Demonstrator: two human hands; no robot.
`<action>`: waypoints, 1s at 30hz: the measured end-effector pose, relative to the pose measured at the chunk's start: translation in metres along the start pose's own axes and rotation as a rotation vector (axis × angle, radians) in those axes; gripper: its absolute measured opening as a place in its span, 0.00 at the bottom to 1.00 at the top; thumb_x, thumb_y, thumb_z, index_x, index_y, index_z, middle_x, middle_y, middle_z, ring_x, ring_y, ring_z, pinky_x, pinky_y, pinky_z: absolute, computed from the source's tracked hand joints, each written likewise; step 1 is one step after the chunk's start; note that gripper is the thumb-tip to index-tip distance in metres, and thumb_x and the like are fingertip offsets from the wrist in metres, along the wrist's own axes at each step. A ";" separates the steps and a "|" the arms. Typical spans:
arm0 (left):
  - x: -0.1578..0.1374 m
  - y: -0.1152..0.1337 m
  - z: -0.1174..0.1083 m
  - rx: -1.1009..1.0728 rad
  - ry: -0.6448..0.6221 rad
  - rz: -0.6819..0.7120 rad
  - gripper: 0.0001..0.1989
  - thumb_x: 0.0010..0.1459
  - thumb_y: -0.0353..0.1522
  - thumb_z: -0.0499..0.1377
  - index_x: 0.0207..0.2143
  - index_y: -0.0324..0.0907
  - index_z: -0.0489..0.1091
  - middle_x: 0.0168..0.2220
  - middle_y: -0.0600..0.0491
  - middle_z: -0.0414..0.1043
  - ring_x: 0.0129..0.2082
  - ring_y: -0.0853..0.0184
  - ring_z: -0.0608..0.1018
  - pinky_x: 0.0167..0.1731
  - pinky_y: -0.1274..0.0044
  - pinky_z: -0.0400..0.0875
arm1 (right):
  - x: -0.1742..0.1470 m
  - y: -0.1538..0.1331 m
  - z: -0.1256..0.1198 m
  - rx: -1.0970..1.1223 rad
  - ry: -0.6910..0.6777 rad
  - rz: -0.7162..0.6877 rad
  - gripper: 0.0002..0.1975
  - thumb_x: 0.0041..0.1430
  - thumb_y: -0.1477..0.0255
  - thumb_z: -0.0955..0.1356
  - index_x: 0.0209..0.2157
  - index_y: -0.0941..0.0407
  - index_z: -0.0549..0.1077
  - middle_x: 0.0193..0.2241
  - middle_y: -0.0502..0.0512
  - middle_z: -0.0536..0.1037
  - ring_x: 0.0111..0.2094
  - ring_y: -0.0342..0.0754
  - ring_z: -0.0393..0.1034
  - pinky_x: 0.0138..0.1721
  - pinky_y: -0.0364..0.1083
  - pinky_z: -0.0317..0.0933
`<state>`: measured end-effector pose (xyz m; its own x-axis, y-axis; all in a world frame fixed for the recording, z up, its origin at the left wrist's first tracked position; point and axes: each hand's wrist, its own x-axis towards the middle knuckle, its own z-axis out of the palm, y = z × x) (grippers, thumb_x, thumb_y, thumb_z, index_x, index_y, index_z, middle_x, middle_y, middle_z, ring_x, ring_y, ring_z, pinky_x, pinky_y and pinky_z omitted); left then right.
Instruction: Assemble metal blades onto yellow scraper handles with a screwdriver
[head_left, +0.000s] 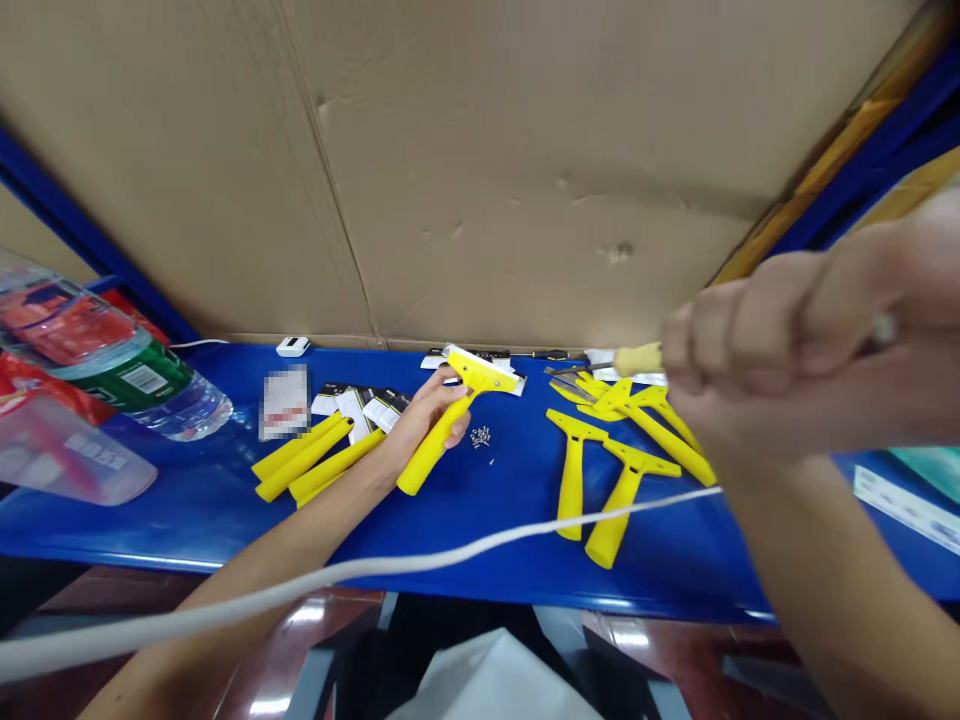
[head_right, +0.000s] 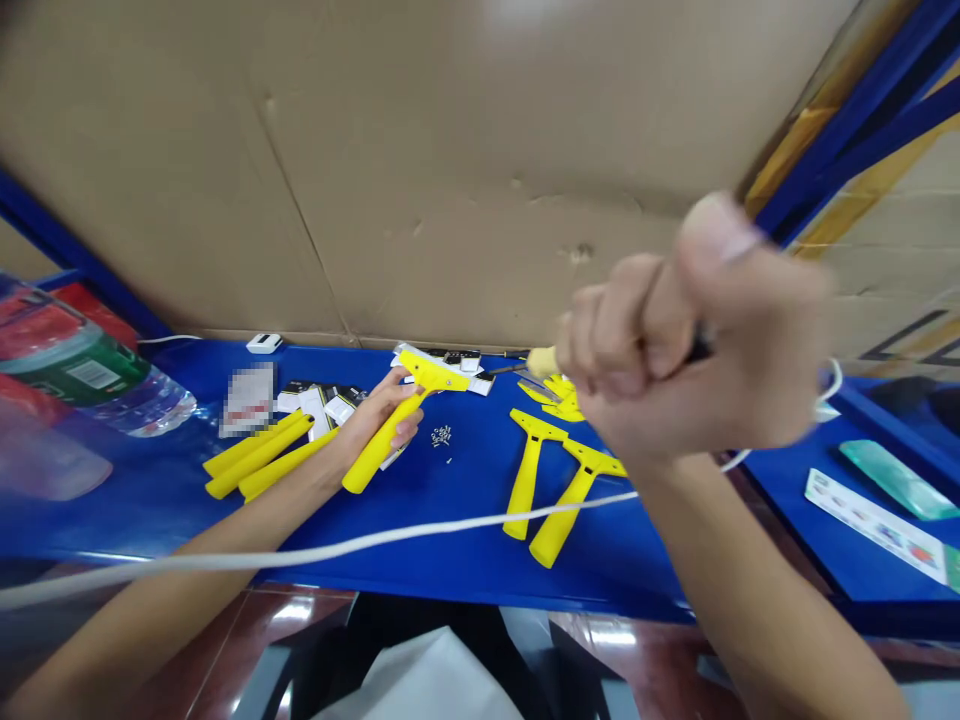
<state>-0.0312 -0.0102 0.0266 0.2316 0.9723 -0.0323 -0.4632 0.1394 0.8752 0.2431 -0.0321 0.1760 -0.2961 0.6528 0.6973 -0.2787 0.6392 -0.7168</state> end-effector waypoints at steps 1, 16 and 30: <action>0.000 -0.001 0.000 -0.012 0.001 -0.003 0.24 0.54 0.35 0.72 0.47 0.46 0.63 0.31 0.59 0.75 0.14 0.74 0.69 0.10 0.83 0.58 | 0.005 0.007 0.009 0.047 0.036 -0.035 0.31 0.66 0.57 0.72 0.16 0.53 0.56 0.11 0.47 0.58 0.11 0.43 0.51 0.15 0.48 0.55; -0.004 0.000 0.001 -0.053 0.017 0.008 0.24 0.56 0.36 0.72 0.49 0.47 0.64 0.33 0.58 0.75 0.16 0.76 0.70 0.12 0.83 0.59 | 0.027 0.067 0.044 0.076 0.155 0.011 0.29 0.64 0.58 0.68 0.16 0.50 0.53 0.10 0.46 0.49 0.11 0.43 0.41 0.12 0.47 0.44; 0.002 -0.002 -0.005 -0.057 0.034 0.015 0.24 0.55 0.35 0.72 0.48 0.46 0.64 0.36 0.55 0.78 0.16 0.76 0.71 0.12 0.84 0.61 | 0.034 0.076 0.041 0.155 0.112 0.009 0.27 0.68 0.60 0.68 0.17 0.50 0.55 0.11 0.45 0.51 0.12 0.43 0.43 0.13 0.47 0.44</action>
<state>-0.0341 -0.0075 0.0223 0.1954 0.9800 -0.0368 -0.5149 0.1345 0.8466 0.1745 0.0223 0.1451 -0.1982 0.7049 0.6811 -0.4163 0.5685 -0.7095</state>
